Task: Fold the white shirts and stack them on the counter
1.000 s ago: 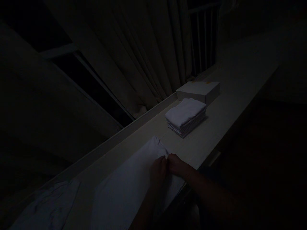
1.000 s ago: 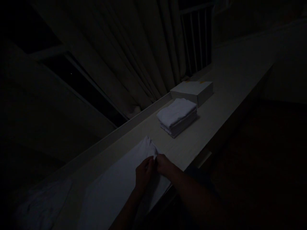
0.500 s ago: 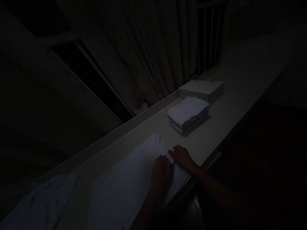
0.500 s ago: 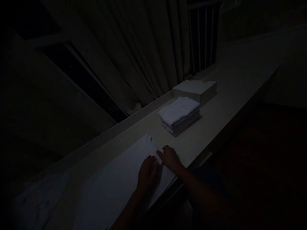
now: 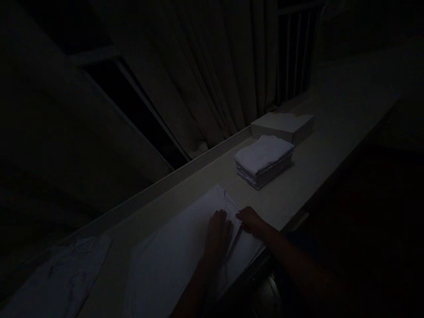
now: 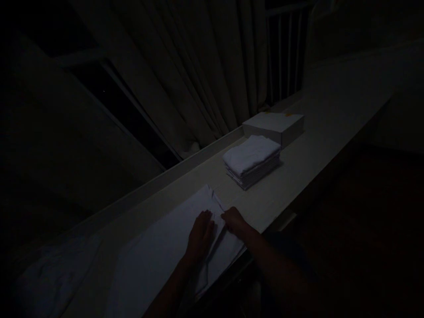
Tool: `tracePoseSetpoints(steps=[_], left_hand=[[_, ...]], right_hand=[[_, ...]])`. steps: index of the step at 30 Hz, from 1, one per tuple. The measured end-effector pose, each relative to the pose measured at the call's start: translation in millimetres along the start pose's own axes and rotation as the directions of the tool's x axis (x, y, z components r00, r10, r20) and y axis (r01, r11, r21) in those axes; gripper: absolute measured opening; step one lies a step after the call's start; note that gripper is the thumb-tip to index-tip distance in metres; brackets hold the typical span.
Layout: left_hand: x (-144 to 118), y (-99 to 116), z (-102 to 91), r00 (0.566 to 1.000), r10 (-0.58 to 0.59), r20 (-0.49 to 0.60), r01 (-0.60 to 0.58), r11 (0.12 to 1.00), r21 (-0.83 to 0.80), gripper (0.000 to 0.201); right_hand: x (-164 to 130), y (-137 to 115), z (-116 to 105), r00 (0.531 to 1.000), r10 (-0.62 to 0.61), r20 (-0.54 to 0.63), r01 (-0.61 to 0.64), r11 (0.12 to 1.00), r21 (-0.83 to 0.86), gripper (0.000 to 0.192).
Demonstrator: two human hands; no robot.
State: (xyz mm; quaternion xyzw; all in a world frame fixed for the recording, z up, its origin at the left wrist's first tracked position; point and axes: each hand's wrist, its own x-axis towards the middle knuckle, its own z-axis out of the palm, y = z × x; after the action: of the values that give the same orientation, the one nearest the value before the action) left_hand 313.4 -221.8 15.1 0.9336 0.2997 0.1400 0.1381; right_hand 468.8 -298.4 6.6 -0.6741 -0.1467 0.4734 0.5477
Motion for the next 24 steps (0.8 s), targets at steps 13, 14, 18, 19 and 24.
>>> tracePoseSetpoints(steps=[13,14,18,19,24], left_hand=[[4.1,12.7,18.5,0.976,0.158,0.147,-0.194,0.943,0.272,0.061],[3.5,12.5,18.3,0.975,0.166,0.144,-0.201,0.940,0.276,0.061],[2.2,11.9,17.0,0.974,0.183,0.133,-0.214,0.936,0.279,0.062],[2.0,11.8,17.0,0.975,0.182,0.129,-0.212,0.937,0.277,0.063],[1.0,10.8,19.0,0.975,0.183,0.122,-0.209,0.944,0.256,0.063]], right_hand=[[-27.8,1.3,-6.6,0.701,-0.646,0.303,0.453,0.076,-0.888,0.019],[-28.3,3.3,-5.1,0.698,-0.631,0.339,0.459,0.030,-0.888,0.019],[-28.3,16.1,-0.6,0.669,-0.651,0.359,0.461,-0.015,-0.887,0.023],[-28.0,19.7,-0.5,0.644,-0.675,0.361,0.485,-0.005,-0.875,0.026],[-26.4,24.7,-1.4,0.591,-0.716,0.371,0.584,0.062,-0.810,0.040]])
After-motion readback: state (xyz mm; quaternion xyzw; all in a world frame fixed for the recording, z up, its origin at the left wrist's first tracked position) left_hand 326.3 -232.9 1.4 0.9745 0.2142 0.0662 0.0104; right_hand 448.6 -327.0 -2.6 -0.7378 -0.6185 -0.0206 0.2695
